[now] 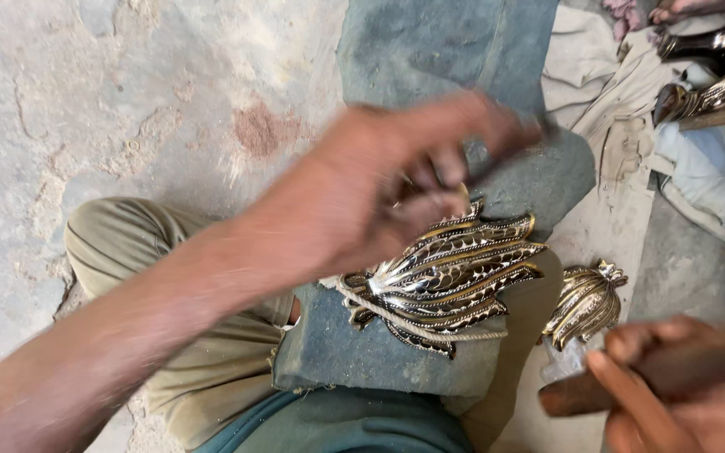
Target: The person sits cross-legged on the floor and uses a hammer and chisel to shape and emboss a gold-colored metal decorative piece resting on a cushion. They repeatedly strike the chisel to refine the object's surface details and occasionally reposition the piece.
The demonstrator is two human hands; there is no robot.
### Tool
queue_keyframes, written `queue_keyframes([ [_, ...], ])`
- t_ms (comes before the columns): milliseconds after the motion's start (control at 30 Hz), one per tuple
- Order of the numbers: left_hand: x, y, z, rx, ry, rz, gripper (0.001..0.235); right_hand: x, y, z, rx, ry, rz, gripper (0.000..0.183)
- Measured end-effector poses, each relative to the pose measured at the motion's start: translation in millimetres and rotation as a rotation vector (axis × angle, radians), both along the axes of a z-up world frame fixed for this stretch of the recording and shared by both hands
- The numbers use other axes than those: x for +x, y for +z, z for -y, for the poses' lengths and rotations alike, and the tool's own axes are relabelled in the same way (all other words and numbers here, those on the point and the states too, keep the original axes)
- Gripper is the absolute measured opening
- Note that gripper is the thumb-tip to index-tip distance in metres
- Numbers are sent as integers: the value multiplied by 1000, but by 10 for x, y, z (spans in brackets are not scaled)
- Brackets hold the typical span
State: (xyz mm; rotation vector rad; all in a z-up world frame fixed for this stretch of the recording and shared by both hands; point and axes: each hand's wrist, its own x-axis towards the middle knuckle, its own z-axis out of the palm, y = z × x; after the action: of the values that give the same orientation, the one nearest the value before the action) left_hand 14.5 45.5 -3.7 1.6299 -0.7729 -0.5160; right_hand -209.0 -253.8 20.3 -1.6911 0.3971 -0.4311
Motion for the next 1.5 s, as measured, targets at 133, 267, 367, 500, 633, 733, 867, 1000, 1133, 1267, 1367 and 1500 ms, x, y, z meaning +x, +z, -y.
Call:
queue_keyframes([
  [133, 60, -225, -335, -109, 281, 198, 44, -274, -237, -261, 118, 81, 365, 40],
  [267, -124, -556, -401, 13, 333, -119, 38, -366, -659, -819, 1, 23, 187, 38],
  [367, -318, -753, -417, -65, 360, -257, 42, -356, -819, -1028, 108, -144, 89, 35],
  [500, -459, -890, -414, -170, 411, -360, 43, -323, -830, -1037, 80, -195, 46, 33],
  [633, -465, -956, -440, -211, 406, -381, 43, -270, -799, -996, 146, -189, 65, 34],
  [733, -428, -957, -427, -239, 390, -405, 40, -241, -778, -1008, 160, -230, -10, 38],
  [867, -370, -950, -390, -260, 359, -424, 36, -221, -782, -991, 130, -262, -37, 41],
  [1000, -334, -959, -370, -245, 363, -404, 36, -213, -794, -987, 97, -274, -38, 43],
  [1133, -308, -934, -369, -224, 338, -400, 32, -186, -768, -983, 54, -313, -100, 44],
  [1267, -294, -867, -340, -226, 334, -408, 36, -191, -756, -958, 127, -276, -90, 46],
  [1367, -260, -804, -264, -250, 331, -387, 38, -242, -782, -914, 217, -240, -68, 47],
  [1500, -116, -720, -103, -220, 273, -289, 30, -334, -822, -789, 308, -213, -114, 48],
])
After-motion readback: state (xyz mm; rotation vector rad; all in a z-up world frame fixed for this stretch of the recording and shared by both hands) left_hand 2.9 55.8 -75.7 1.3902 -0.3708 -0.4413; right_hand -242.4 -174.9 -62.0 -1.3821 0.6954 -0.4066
